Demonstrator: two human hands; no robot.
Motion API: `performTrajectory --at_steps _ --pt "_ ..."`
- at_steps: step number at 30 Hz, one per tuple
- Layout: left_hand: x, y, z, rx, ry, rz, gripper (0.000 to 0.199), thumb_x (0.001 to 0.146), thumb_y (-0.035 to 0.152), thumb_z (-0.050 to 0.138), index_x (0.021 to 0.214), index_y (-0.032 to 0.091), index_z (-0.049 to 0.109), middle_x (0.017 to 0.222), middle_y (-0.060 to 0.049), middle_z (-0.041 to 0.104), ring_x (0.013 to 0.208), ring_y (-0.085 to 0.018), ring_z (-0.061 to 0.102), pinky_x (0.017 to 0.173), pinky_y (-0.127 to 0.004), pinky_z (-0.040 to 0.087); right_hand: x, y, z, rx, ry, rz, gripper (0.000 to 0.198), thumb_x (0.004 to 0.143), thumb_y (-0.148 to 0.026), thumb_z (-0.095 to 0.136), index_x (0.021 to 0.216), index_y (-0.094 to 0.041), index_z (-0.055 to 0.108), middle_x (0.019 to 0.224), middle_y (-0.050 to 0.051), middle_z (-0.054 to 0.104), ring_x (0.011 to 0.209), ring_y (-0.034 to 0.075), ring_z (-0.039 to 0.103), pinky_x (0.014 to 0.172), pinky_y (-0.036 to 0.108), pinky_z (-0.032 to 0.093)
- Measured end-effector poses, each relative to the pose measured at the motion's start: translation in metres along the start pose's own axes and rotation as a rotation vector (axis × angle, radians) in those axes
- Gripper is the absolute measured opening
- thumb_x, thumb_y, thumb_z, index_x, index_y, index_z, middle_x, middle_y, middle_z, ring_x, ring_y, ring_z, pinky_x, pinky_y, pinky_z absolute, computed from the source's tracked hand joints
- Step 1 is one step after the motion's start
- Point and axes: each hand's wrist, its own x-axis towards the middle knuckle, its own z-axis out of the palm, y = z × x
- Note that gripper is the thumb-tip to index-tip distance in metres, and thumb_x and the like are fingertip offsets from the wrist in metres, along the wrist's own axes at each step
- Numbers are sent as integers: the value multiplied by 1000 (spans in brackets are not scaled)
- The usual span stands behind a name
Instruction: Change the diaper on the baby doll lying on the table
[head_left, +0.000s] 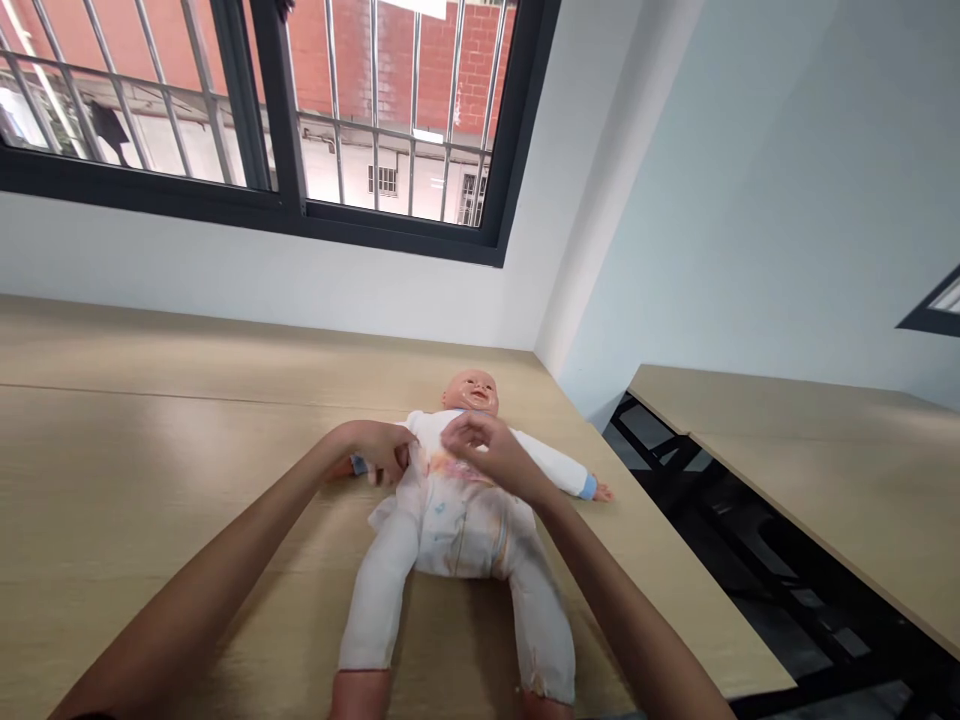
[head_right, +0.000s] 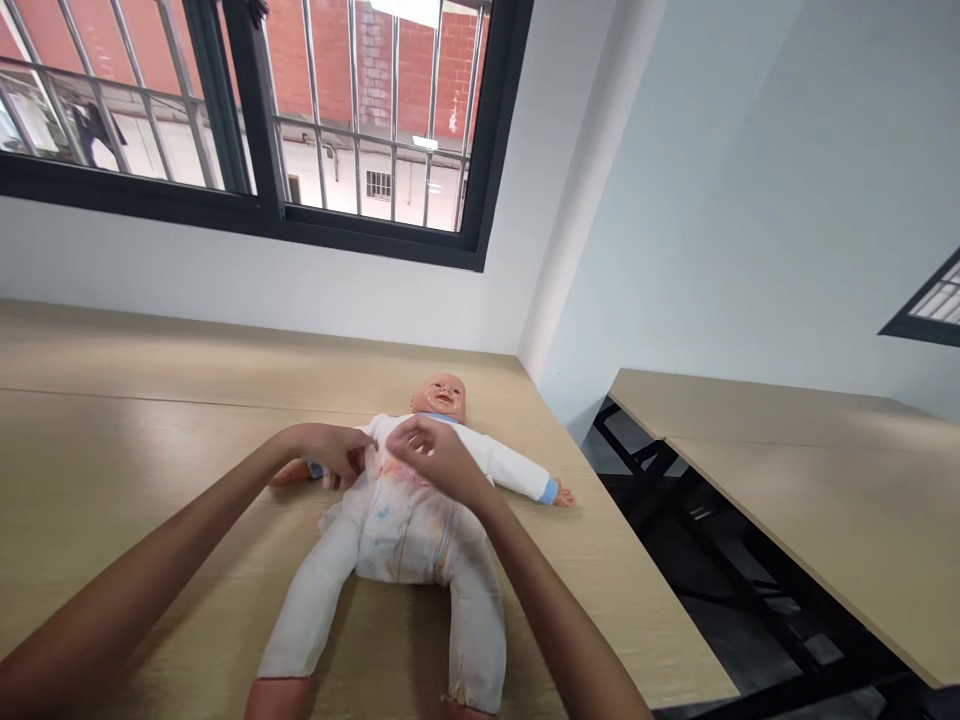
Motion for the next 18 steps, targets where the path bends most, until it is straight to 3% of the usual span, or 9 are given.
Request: performTrajectory --at_steps 3,5,7,11,15,18 --pt "11 -4 6 -78 -85 31 29 50 11 64 78 16 59 66 0 64 56 -18 65 53 -29 55 3 -5 25 -327 -295 -154 12 80 -30 68 85 -19 66 86 0 65 75 12 53 68 24 40" --pt "18 -7 9 -104 -115 41 26 50 11 65 75 15 61 63 -1 65 56 -20 65 53 -32 56 5 2 36 -528 -301 -215 7 81 -25 67 78 -18 66 80 0 64 75 13 51 69 26 37" --pt "22 -10 10 -110 -115 30 18 53 14 64 71 15 62 58 -3 64 55 -23 66 51 -35 55 5 12 42 -615 -221 -217 19 86 -27 62 70 -17 63 72 0 61 71 13 48 68 27 34" --pt "23 -13 13 -112 -113 51 5 58 19 58 59 15 60 52 -5 62 49 -21 62 45 -32 53 2 28 40 -518 -104 -217 31 92 -33 53 66 -17 57 64 -1 55 66 11 43 67 26 33" --pt "15 -10 16 -159 -98 122 10 62 24 59 68 16 60 56 -2 62 51 -17 60 45 -27 50 -4 27 33 -391 -96 -249 29 92 -38 52 73 -18 62 70 -1 59 69 12 46 70 27 35" --pt "11 -6 20 -288 -9 227 17 64 30 65 68 16 56 66 -1 61 62 -16 60 56 -26 51 -5 25 28 -312 -51 -239 34 91 -42 52 71 -17 63 69 0 59 69 12 46 71 27 36"
